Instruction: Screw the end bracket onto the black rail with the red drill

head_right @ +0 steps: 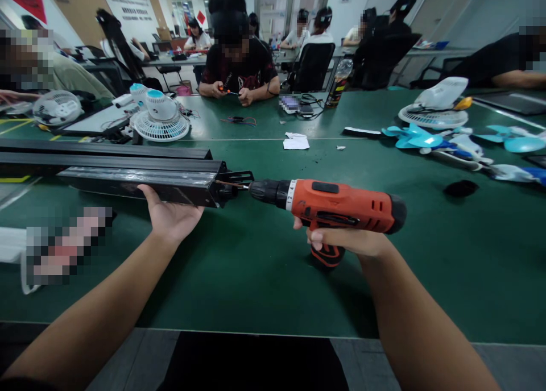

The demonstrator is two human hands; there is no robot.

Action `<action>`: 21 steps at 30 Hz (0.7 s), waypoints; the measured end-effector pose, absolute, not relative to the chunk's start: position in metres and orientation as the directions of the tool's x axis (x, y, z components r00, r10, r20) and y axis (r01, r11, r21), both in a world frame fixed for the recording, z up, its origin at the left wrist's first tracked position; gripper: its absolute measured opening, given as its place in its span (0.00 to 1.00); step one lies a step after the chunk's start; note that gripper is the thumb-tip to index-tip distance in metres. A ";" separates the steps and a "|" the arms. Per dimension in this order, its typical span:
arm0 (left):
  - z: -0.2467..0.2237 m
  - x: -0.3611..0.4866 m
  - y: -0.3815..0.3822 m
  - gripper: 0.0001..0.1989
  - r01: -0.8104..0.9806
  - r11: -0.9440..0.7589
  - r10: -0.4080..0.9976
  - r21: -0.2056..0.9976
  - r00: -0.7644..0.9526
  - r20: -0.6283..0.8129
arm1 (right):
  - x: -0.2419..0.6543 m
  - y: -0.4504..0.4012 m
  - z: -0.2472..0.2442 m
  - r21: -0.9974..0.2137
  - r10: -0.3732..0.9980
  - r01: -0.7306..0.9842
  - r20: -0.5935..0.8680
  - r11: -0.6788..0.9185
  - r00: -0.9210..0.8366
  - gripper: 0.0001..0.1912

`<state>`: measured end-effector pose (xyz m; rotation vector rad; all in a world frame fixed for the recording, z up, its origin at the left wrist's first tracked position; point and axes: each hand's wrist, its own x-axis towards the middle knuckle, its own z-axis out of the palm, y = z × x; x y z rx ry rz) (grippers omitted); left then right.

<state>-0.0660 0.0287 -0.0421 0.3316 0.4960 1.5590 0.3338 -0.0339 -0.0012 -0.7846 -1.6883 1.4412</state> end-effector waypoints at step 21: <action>-0.038 -0.063 0.027 0.47 -0.881 -0.011 0.989 0.473 -0.078 -0.123 | 0.334 -0.034 -0.002 -0.981 0.832 -0.042 0.183 0.189 -0.523 0.18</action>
